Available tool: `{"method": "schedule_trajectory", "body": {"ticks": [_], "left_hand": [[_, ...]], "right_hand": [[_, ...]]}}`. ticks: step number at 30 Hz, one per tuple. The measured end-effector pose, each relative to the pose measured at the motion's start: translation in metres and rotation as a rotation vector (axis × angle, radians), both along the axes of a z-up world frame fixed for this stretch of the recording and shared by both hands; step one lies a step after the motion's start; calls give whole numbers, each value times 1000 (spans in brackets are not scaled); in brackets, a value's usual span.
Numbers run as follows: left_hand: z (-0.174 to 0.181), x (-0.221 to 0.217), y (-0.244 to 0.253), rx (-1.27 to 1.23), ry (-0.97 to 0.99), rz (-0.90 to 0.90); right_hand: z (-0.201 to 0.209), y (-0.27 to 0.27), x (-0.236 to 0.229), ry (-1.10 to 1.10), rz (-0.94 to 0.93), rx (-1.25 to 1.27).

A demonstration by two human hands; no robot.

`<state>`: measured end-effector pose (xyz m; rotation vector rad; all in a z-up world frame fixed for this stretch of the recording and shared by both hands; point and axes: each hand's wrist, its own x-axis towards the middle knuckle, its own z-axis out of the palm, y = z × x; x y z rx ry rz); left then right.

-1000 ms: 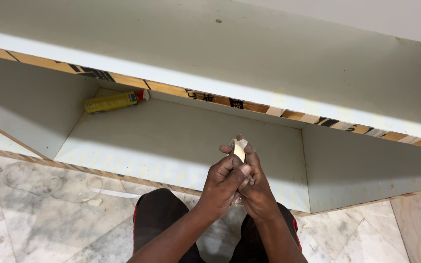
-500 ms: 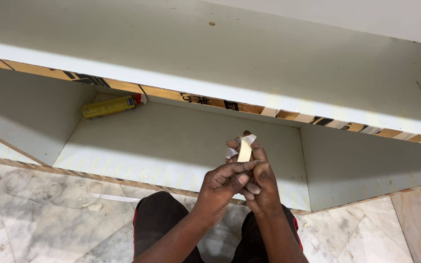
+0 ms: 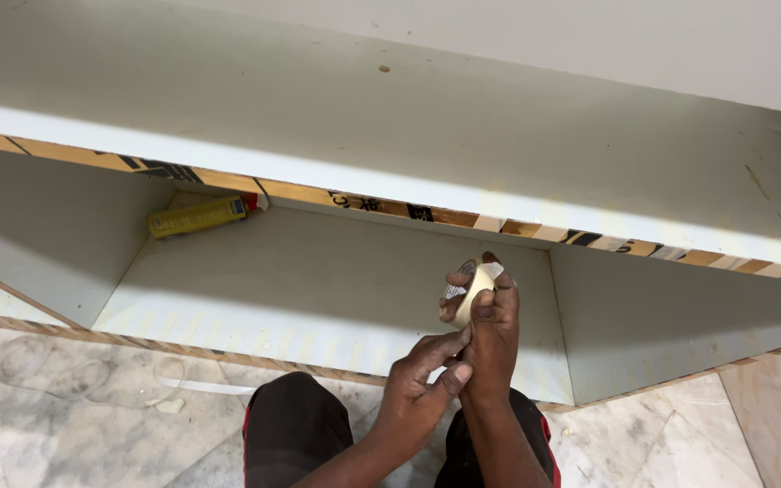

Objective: The person applies masking tape along the front edge of a white cabinet shelf. They hold the tape roll in one hand and smooth the tape with the other, moving along the edge to cover the seam.

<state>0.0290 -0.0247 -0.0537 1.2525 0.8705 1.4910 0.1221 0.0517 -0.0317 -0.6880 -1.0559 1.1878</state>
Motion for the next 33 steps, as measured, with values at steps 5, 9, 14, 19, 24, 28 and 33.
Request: {"method": "schedule_trajectory", "body": {"ticks": [5, 9, 14, 19, 24, 28, 33], "left_hand": [[-27, -21, 7, 194, 524, 318], [-10, -54, 22, 21, 801, 376], [48, -76, 24, 345, 745, 539], [73, -78, 31, 281, 661, 403], [67, -76, 38, 326, 662, 435], [78, -79, 40, 628, 920, 643], [125, -86, 56, 916, 1020, 732]], "right_hand": [[-4, 5, 4, -211, -18, -22], [-8, -1, 3, -323, 132, 78], [-2, -8, 1, -397, 198, 129], [-1, -15, -3, -470, 238, 112], [-5, -15, -7, -444, 272, 156], [-2, -20, -16, -469, 158, 104], [22, -8, -29, -501, -7, 71]]}}
